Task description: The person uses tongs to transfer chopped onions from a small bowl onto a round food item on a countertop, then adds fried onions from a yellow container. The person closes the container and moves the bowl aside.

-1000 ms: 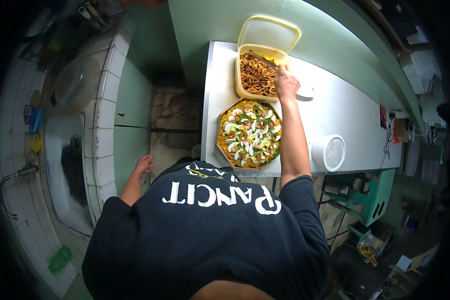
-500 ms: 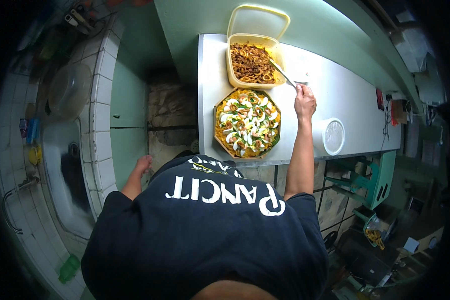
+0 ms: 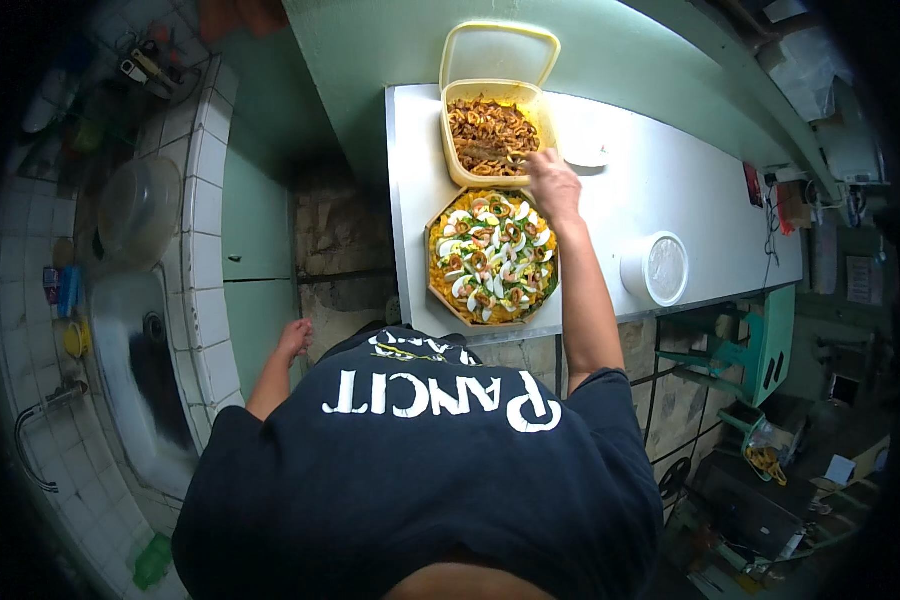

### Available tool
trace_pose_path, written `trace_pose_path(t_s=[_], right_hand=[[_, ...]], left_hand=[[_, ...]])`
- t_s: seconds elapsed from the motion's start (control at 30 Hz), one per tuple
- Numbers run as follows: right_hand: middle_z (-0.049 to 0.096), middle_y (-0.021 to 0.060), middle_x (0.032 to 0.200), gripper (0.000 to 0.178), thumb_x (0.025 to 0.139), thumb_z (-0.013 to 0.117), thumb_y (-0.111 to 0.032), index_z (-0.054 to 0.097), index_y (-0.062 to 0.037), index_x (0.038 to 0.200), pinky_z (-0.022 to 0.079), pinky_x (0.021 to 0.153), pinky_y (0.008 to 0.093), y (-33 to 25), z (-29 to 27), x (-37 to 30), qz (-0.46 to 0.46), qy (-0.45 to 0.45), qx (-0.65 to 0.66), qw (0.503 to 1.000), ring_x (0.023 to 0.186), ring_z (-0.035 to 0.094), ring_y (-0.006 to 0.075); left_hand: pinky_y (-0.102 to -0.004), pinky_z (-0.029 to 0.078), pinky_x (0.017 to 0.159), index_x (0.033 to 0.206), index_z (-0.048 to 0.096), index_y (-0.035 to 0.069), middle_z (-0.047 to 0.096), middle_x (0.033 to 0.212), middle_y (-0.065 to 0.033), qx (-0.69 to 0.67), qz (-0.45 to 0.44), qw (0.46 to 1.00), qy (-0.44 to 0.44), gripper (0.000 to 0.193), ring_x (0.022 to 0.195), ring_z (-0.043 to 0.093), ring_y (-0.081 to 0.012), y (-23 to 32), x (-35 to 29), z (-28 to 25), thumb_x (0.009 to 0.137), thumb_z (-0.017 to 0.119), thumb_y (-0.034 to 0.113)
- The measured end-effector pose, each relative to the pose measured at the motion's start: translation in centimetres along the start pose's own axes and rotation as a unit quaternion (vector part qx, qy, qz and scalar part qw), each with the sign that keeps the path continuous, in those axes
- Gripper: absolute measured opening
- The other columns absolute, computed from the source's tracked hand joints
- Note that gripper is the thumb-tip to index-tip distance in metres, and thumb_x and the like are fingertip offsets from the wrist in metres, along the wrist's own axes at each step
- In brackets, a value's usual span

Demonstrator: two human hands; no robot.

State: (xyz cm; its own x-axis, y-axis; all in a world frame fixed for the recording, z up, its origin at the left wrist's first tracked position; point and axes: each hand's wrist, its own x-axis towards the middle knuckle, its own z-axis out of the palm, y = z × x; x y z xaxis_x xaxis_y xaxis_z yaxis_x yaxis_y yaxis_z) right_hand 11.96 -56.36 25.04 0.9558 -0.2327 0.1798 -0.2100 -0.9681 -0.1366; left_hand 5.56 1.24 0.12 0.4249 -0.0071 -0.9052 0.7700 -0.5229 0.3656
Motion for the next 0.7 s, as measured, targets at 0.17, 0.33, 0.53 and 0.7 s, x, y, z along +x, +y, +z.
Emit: trace_pose_path(t_s=[0.17,0.33,0.53,0.7], right_hand=[[0.061,0.0063,0.093,0.01,0.091,0.055,-0.021,0.061,-0.0129,0.091,0.052,0.066,0.0445,0.5,2.2,3.4,-0.034,0.013,-0.082,0.996,0.077,0.064,0.0307],[0.064,0.0095,0.094,0.01,0.086,0.056,-0.015,0.063,-0.0098,0.09,0.053,0.064,0.0462,2.3,-0.6,4.1,0.02,0.032,-0.093,0.995,0.08,0.066,0.0311],[0.064,0.0092,0.092,0.01,0.089,0.055,-0.018,0.063,-0.0113,0.09,0.051,0.066,0.0464,1.2,-2.9,2.4,-0.073,-0.008,0.044,0.996,0.08,0.065,0.0313],[0.063,0.009,0.092,0.016,0.091,0.057,-0.026,0.065,-0.0144,0.099,0.05,0.071,0.0463,2.5,-3.0,3.0,-0.006,-0.093,-0.061,0.994,0.085,0.064,0.0313]], left_hand=[[-0.0387,0.043,0.074,0.126,0.055,0.02,0.058,0.102,0.0009,0.137,0.084,0.987,-0.027,0.036,0.087,0.056,-0.0183,-5.9,1.5,-2.4,0.094,0.049,0.036],[-0.0388,0.042,0.071,0.121,0.056,0.017,0.055,0.097,0.0003,0.044,0.017,0.999,0.006,0.033,0.087,0.055,-0.0207,-8.5,-1.6,-2.4,0.093,0.048,0.032],[-0.0386,0.042,0.07,0.123,0.056,0.017,0.055,0.097,-0.0006,0.016,-0.041,0.999,0.014,0.034,0.085,0.055,-0.0197,-7.0,-3.7,-0.9,0.093,0.048,0.032],[-0.0385,0.043,0.071,0.125,0.055,0.017,0.057,0.101,-0.0007,0.138,0.04,0.99,-0.01,0.036,0.086,0.055,-0.0185,-5.7,-0.6,-1.2,0.094,0.05,0.034]])
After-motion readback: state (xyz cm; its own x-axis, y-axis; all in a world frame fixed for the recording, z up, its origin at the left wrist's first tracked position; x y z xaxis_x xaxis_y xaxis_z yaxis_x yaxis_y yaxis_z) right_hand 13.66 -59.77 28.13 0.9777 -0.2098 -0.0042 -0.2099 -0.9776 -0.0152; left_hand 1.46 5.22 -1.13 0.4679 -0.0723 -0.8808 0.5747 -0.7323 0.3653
